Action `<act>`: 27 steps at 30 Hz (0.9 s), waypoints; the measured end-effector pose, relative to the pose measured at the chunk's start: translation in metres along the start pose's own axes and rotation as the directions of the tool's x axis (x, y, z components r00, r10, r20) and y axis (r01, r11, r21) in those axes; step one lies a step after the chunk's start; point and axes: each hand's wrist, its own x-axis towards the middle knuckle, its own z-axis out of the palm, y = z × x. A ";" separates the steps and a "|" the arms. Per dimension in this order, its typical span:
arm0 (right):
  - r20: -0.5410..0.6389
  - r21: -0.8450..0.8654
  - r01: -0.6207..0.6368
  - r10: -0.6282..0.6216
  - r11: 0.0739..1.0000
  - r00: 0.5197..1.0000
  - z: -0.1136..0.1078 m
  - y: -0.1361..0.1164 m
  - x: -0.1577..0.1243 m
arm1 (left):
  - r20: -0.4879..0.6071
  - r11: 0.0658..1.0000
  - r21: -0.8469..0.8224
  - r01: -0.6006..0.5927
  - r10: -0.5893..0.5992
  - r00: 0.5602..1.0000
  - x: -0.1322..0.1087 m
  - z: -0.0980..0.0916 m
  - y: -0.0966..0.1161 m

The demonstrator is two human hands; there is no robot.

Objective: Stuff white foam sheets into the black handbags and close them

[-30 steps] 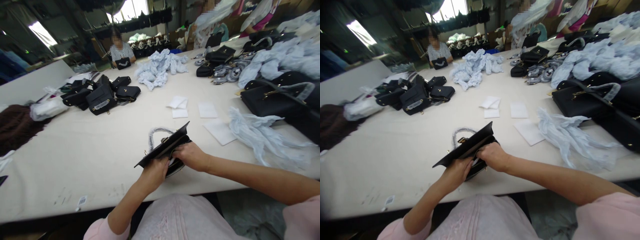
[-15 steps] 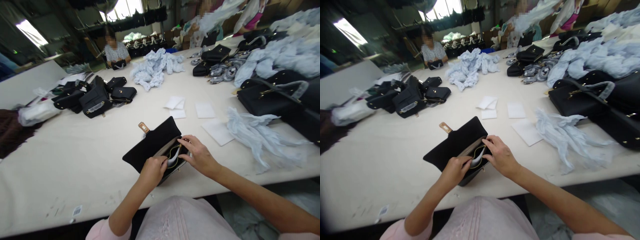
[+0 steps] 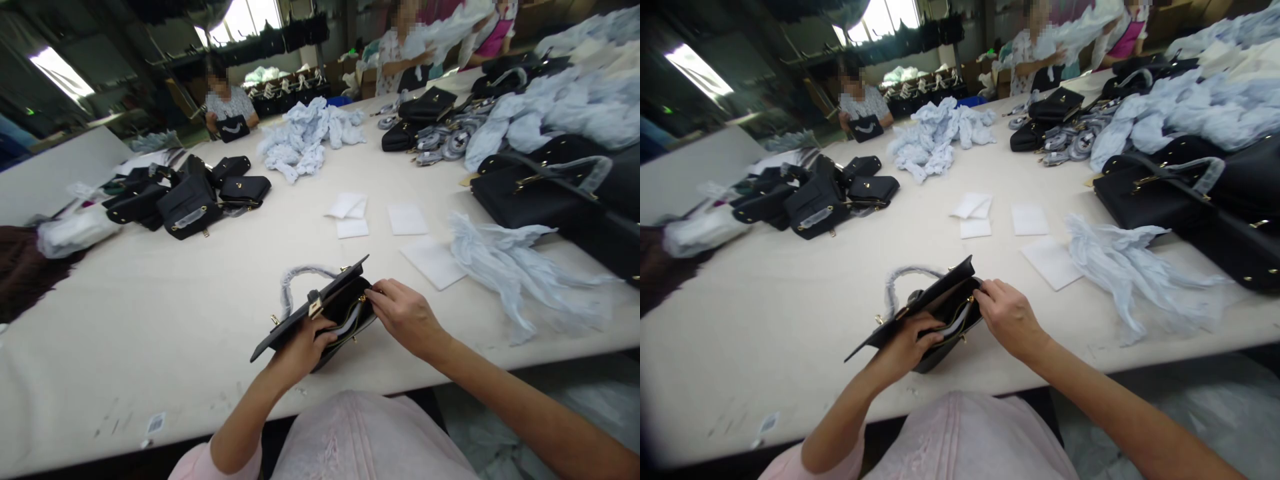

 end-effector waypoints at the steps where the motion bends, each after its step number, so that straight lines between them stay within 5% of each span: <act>1: 0.021 -0.046 0.003 -0.002 0.999 1.000 -0.001 -0.001 0.000 | -0.030 1.000 0.006 0.011 -0.010 1.000 0.000 0.002 0.001; 5: 0.133 0.003 -0.118 0.116 0.993 0.984 -0.006 -0.002 0.008 | -0.127 0.999 0.036 -0.024 0.028 0.991 -0.003 0.009 0.007; 9: 0.276 0.076 -0.322 0.290 0.944 0.916 -0.013 -0.004 0.023 | -0.198 0.978 0.190 -0.081 0.119 0.973 -0.007 0.011 0.008; 12: 0.288 -0.022 -0.282 0.276 0.959 0.917 -0.015 -0.011 0.029 | -0.225 0.984 0.162 -0.068 0.104 0.969 -0.005 0.006 0.004; 16: 0.350 -0.119 -0.183 0.214 0.976 0.912 -0.015 -0.013 0.032 | -0.126 0.991 0.035 -0.128 0.132 0.983 0.000 -0.005 0.007; 22: 0.353 0.386 -0.294 0.154 0.874 0.923 -0.016 0.014 0.041 | -0.122 0.994 0.032 -0.106 0.109 0.986 -0.004 -0.006 0.012; 27: 0.218 0.529 -0.191 0.085 0.827 0.972 -0.018 0.014 0.043 | -0.155 0.997 0.021 -0.068 0.070 0.985 -0.007 -0.002 0.013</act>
